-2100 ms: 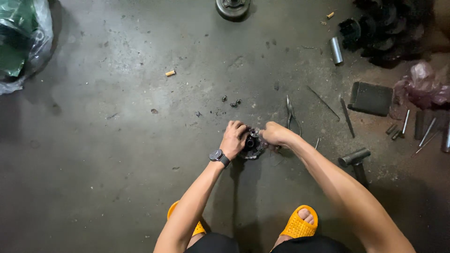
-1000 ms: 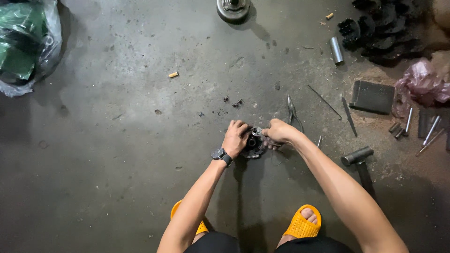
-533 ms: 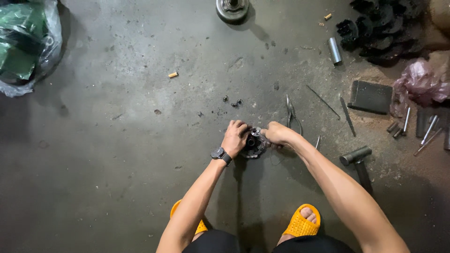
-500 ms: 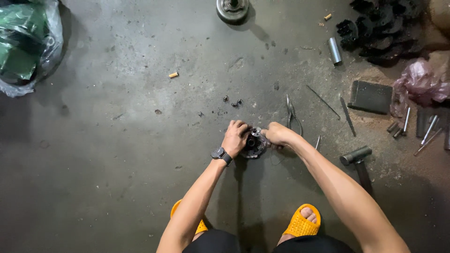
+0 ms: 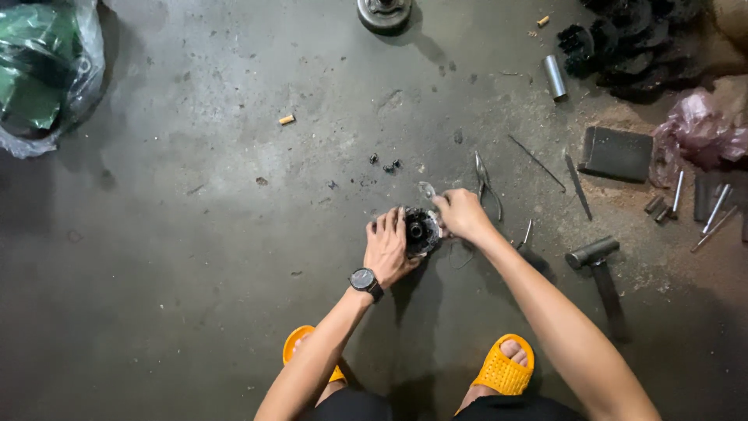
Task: The person sits on the workshop floor assembling a small mechanical hub assembly. They fit components together by hand, press parts into place, pick up small pins and pieces from the floor, briefly reach into a parts bin at a nearby machine, and use pliers to work on the assembly.
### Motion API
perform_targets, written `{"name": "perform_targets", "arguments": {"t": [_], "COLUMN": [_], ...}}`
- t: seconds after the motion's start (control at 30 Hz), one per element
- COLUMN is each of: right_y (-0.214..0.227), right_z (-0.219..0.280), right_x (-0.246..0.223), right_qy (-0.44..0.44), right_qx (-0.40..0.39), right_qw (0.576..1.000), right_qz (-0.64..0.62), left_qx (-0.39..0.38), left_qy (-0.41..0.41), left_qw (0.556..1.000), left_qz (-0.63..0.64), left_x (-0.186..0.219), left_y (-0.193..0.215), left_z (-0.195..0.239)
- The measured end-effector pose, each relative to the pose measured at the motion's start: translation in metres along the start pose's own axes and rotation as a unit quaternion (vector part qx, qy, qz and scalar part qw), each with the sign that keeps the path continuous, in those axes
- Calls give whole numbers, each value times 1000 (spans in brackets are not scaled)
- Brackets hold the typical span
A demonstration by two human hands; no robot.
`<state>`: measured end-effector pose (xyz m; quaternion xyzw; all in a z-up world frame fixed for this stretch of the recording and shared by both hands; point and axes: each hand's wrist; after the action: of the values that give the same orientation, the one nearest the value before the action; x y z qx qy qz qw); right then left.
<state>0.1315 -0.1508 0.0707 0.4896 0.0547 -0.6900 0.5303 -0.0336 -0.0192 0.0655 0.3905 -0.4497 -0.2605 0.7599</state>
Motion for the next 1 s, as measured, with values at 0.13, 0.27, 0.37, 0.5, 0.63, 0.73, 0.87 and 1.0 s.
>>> {"name": "perform_targets", "arguments": {"t": [0.13,0.27,0.37,0.5,0.63,0.73,0.87,1.0], "right_y": [-26,-20,-16,-22,-30,-28,-28,-2], "right_z": [-13,-14,-5,-10,-14,-1,-4,-1], "right_x": [27,10,-5,6,26,6,13,-13], "right_qy": [192,113,47,87,121,147,80,69], "right_qx": [173,71,56,51,72,72,41,99], "right_qw": [955,973,990,990,982,974,984,975], "right_qz": [144,189,121,100,128,154,154,187], "left_qx": [21,-3,13,16,18,12,31,-6], "left_qy": [-28,-31,-30,-41,-31,-39,-42,-42], "left_qw": [999,999,999,999,999,998,998,997], "left_qz": [-33,-45,-18,-14,-37,-37,-25,-63], "left_x": [-6,-4,-5,-5,-5,-7,-7,-5], "left_y": [-9,-5,-6,-5,-8,-11,-9,8], "left_z": [-2,-4,-2,-3,-1,-1,-2,-22]}}
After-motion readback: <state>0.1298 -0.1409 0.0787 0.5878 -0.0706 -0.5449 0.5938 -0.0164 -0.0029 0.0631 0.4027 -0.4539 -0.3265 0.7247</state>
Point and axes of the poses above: each hand's wrist, its own z-axis away from the middle knuckle, its own y-axis out of the back of the hand, x = y × z, and after that the axes turned 13 degrees about y, right-handed
